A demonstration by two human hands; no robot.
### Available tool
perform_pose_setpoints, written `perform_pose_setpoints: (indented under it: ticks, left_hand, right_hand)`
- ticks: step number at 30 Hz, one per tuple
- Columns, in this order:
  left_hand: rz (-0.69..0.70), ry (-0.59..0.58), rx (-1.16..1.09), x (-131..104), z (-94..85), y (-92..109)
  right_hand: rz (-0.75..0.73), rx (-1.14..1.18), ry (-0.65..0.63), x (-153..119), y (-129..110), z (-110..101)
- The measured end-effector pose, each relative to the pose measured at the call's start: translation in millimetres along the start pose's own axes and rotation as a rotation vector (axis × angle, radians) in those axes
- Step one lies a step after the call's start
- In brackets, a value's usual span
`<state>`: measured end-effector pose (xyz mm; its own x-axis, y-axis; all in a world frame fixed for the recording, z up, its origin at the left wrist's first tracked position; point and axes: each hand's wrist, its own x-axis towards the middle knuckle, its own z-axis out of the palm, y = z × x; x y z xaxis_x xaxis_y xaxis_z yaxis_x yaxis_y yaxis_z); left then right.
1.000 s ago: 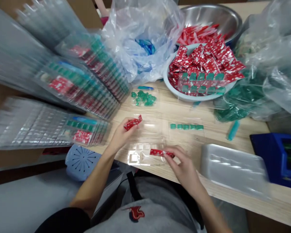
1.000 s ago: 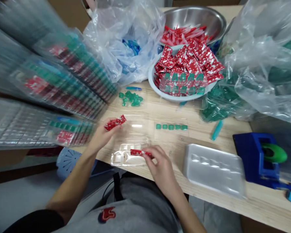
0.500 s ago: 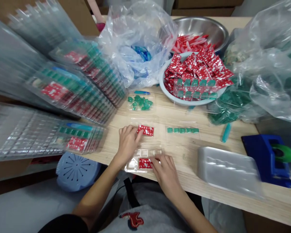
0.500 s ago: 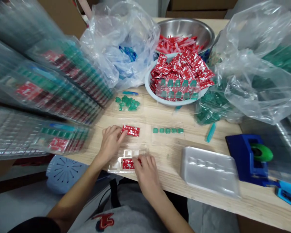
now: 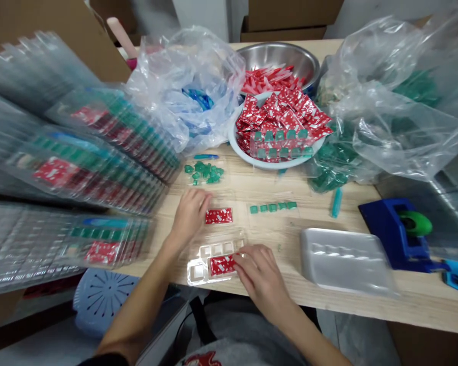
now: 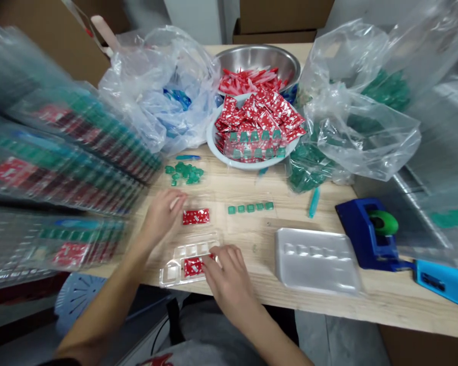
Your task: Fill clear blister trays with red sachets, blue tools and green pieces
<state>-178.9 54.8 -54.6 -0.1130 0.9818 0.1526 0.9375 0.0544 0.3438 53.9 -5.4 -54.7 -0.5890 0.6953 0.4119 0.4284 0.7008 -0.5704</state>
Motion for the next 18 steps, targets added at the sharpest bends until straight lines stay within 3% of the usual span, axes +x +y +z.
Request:
perform_pose_setpoints:
  ticks: [5, 8, 11, 14, 18]
  left_hand:
    - [-0.041, -0.109, 0.067, 114.1, -4.6, -16.7]
    - [-0.065, -0.219, 0.107, 160.1, 1.7, -28.6]
    - [-0.076, -0.315, 0.123, 179.7, 9.7, -40.9]
    - [-0.104, -0.374, 0.11, 184.3, 16.3, -51.0]
    - [-0.144, -0.311, 0.041, 181.3, 22.7, -54.2]
  right_hand:
    - [0.006, -0.052, 0.048, 8.2, 6.0, -27.1]
    - [0.021, -0.065, 0.061, 5.1, 7.6, -33.2]
    - [0.036, -0.09, 0.069, -1.5, 10.8, -33.6]
    - [0.056, -0.095, 0.054, -6.8, 16.2, -31.8]
    - [0.073, -0.065, 0.023, -8.4, 22.5, -28.2]
